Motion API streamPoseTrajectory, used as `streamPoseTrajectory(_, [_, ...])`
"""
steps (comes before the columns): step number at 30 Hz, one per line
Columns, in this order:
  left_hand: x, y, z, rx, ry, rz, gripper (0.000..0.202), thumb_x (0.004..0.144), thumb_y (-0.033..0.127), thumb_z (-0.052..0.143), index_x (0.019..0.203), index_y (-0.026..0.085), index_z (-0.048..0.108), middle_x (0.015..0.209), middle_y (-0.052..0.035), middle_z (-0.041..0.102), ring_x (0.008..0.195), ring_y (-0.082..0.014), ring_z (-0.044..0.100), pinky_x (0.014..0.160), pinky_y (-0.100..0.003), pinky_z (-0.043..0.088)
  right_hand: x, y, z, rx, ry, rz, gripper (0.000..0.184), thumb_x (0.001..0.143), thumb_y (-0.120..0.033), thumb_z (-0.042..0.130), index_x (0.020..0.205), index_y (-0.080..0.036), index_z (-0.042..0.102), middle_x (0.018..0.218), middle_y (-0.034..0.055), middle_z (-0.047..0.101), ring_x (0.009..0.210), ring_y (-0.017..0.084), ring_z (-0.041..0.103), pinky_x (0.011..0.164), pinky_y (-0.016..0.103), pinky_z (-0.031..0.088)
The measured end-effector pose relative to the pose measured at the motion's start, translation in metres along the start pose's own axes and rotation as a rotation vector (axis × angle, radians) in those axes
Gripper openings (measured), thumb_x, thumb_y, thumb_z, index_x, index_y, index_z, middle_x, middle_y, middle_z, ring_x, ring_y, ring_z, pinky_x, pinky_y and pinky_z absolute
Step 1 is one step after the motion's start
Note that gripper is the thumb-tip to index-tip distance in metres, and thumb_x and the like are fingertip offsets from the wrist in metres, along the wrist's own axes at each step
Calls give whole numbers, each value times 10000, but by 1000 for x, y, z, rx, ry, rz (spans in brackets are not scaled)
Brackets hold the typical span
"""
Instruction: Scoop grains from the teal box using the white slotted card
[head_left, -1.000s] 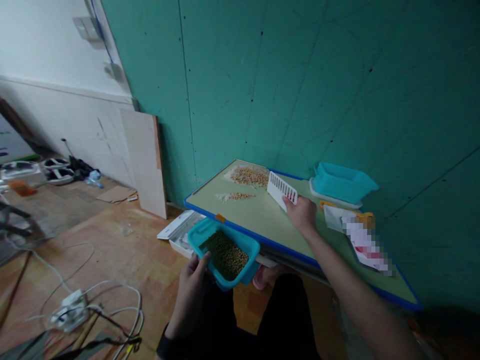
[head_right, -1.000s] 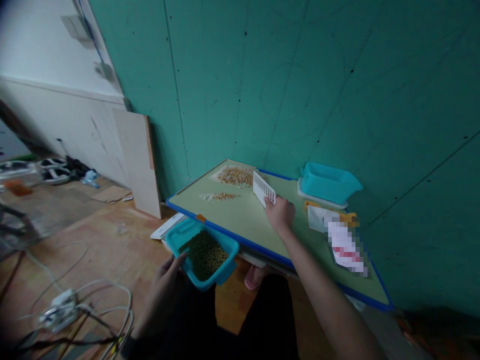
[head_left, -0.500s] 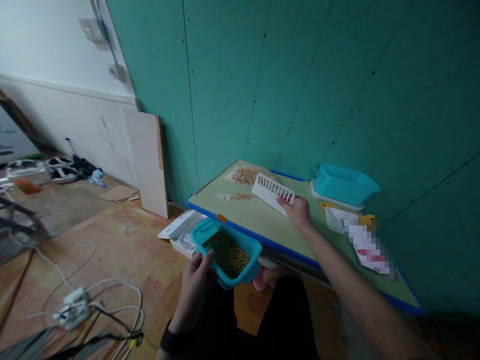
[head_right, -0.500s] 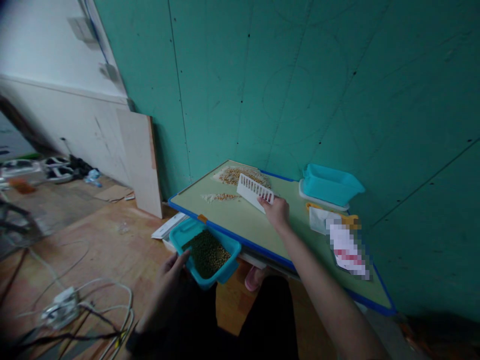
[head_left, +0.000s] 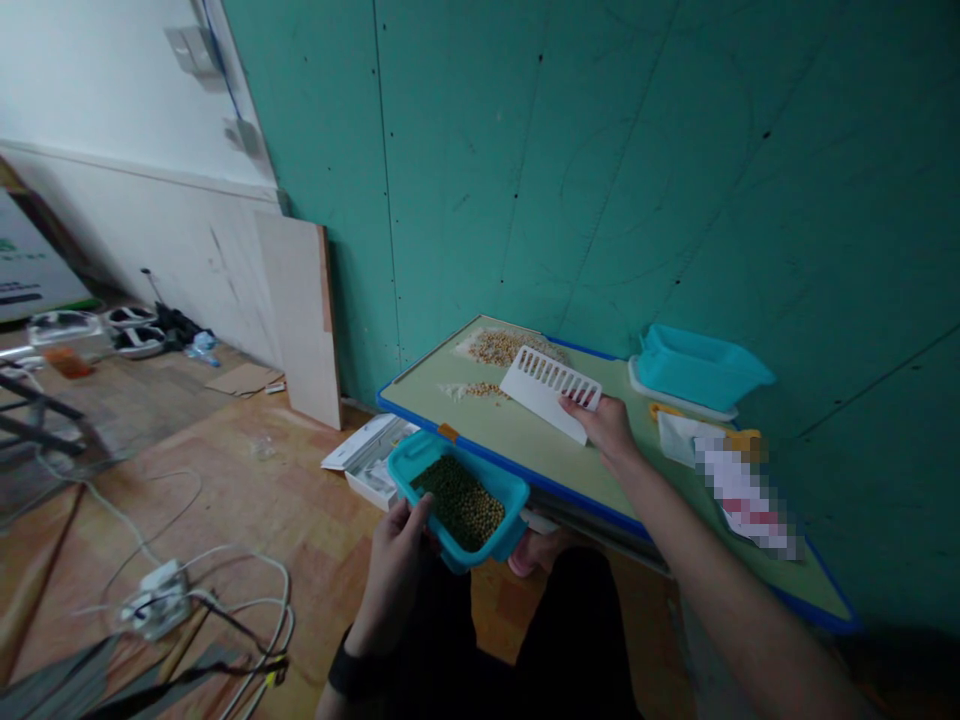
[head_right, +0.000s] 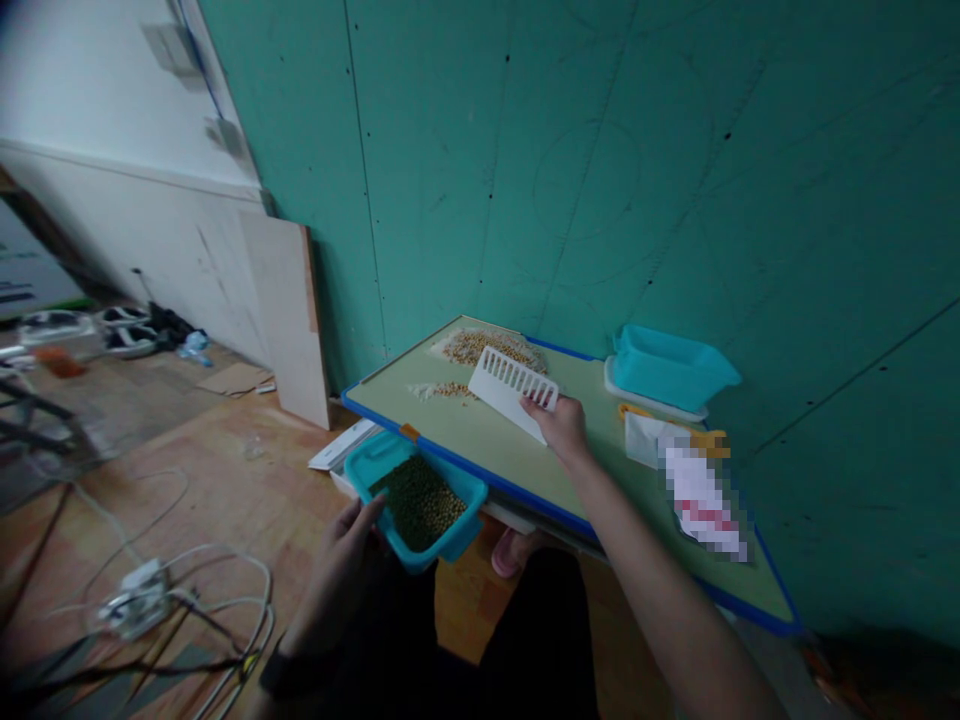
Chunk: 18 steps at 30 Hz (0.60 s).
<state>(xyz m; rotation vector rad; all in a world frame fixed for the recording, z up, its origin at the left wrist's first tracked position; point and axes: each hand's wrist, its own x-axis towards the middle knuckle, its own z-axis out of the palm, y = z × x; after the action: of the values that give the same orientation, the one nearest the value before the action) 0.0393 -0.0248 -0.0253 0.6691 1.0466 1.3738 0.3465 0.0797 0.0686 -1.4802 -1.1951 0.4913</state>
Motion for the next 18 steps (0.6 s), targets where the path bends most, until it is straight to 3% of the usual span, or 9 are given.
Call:
streamPoseTrajectory(9, [-1, 1, -1, 7, -13, -6, 428, 696, 554, 841, 723, 169, 655, 510, 43, 554, 438, -104, 489, 444, -213, 372, -13, -18, -1, 122, -46, 51, 550, 509, -582, 872, 841, -149, 802, 887, 111, 801, 878, 313, 743, 781, 394, 568])
streamPoseTrajectory(18, [-2, 5, 0, 17, -18, -19, 406, 691, 543, 840, 687, 181, 656, 500, 39, 551, 427, -112, 480, 447, -235, 350, -9, -16, 3, 146, -69, 60, 552, 490, -580, 887, 840, -162, 801, 898, 103, 801, 888, 299, 732, 812, 400, 553])
